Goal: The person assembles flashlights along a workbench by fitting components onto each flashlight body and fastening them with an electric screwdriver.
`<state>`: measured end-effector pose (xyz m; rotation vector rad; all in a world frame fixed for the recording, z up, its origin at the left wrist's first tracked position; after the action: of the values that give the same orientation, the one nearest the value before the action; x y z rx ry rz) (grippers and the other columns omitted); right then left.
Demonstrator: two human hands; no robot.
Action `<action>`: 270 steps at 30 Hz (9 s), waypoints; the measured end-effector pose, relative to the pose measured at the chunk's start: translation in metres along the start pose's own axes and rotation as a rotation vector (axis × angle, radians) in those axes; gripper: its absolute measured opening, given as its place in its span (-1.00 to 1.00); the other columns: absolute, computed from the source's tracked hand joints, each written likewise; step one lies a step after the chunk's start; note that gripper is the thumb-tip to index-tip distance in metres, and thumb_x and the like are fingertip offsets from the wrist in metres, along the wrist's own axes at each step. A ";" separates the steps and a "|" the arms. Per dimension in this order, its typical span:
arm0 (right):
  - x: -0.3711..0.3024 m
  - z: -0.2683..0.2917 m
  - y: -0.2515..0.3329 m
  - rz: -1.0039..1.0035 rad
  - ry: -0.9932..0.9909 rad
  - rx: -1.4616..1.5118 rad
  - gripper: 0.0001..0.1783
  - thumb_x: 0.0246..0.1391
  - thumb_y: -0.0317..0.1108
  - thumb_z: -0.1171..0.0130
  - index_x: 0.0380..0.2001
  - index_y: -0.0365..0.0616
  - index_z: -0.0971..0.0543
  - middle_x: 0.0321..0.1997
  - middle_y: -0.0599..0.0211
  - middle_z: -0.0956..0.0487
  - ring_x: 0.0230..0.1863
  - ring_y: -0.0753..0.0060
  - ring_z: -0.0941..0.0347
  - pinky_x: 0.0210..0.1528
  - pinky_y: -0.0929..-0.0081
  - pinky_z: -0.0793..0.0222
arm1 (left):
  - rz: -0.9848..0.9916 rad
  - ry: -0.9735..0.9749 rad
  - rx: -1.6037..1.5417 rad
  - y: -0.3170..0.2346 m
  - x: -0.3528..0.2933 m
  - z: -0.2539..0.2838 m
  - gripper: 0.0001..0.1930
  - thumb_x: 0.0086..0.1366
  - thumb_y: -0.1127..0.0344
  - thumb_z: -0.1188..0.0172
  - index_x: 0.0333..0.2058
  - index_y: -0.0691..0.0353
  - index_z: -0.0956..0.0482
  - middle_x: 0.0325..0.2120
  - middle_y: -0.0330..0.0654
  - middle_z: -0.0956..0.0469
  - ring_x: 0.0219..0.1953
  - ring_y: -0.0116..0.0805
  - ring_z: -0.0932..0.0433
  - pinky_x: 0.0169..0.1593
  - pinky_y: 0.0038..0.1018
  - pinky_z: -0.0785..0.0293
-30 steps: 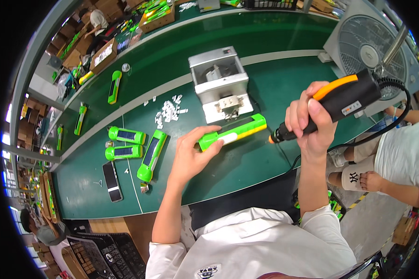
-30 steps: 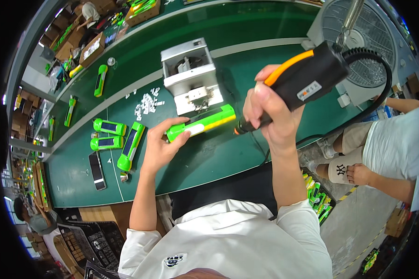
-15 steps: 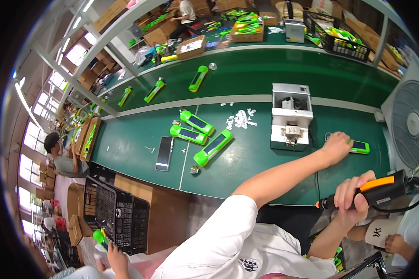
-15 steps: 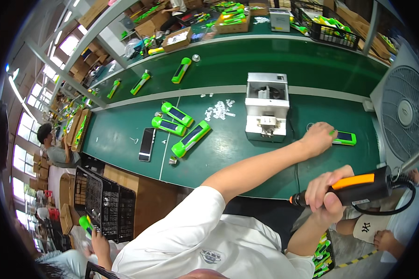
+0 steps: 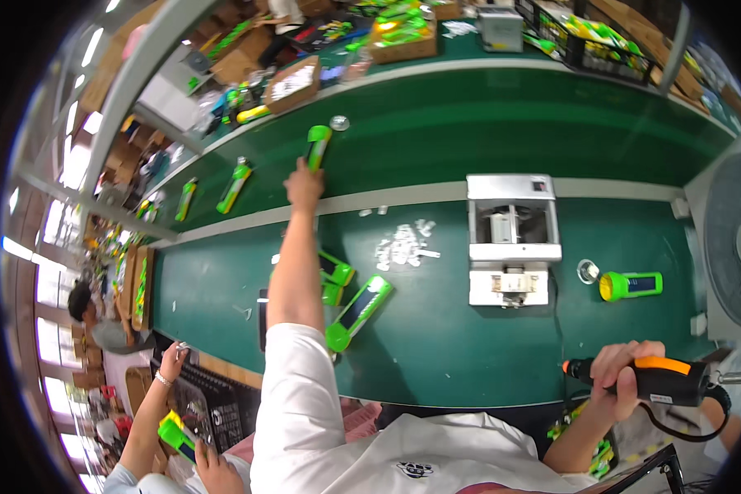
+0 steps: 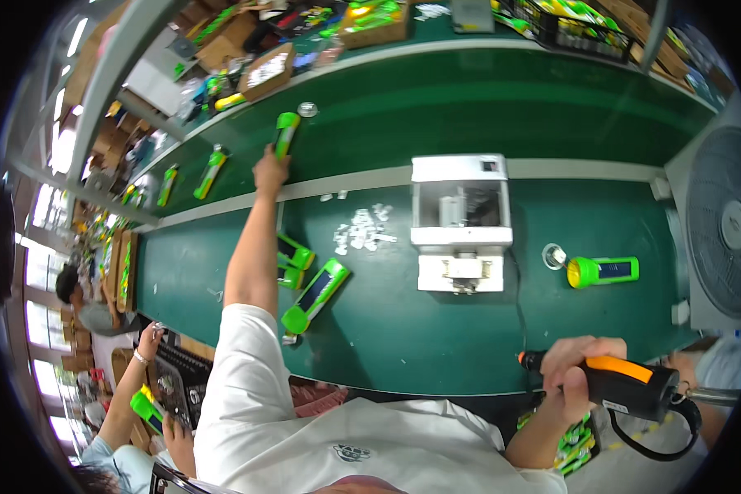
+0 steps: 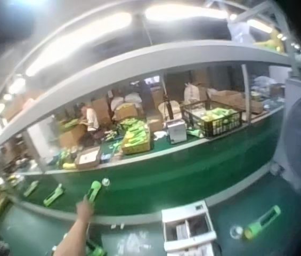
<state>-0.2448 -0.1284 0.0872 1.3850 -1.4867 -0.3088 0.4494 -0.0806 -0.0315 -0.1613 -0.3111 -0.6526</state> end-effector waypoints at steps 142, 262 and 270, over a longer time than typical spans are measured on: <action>0.045 -0.089 -0.079 0.017 0.270 -0.189 -0.62 0.05 -0.61 -0.23 -0.05 -0.31 -0.41 -0.30 0.23 -0.51 -0.42 0.56 -0.48 -0.39 0.58 -0.39 | -0.798 0.433 -0.829 -0.239 -0.358 0.171 -0.56 0.16 0.30 -0.41 -0.02 0.22 -0.48 -0.30 -0.13 -0.59 -0.25 -0.13 -0.62 -0.22 -0.24 -0.54; 0.016 -0.102 -0.084 -0.213 0.468 -0.071 -0.69 0.17 -0.49 -0.09 -0.04 -0.22 -0.31 -0.67 0.37 -0.32 -0.78 0.59 -0.18 -0.67 0.52 -0.24 | -0.856 0.362 -0.926 -0.220 -0.355 0.152 -0.62 0.15 0.36 -0.38 -0.04 0.23 -0.60 -0.08 -0.17 -0.61 -0.05 -0.15 -0.57 -0.01 -0.24 -0.58; 0.009 -0.099 -0.091 -0.172 0.458 -0.095 -0.70 0.17 -0.49 -0.14 -0.08 -0.21 -0.30 -0.65 0.37 -0.32 -0.75 0.56 -0.22 -0.66 0.53 -0.22 | -0.834 0.373 -0.917 -0.220 -0.355 0.153 -0.62 0.14 0.37 -0.38 -0.05 0.23 -0.59 -0.07 -0.17 -0.61 -0.04 -0.14 -0.57 0.00 -0.24 -0.57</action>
<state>-0.1125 -0.1203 0.0660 1.3966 -0.9696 -0.1518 0.0112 -0.0137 0.0057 -0.7992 0.3371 -1.6032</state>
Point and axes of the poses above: each hand's wrist, its own x-axis towards the middle knuckle, its own z-axis out of the back of the hand, y = z × x, the point moved 3 cm from there along x, towards the middle knuckle
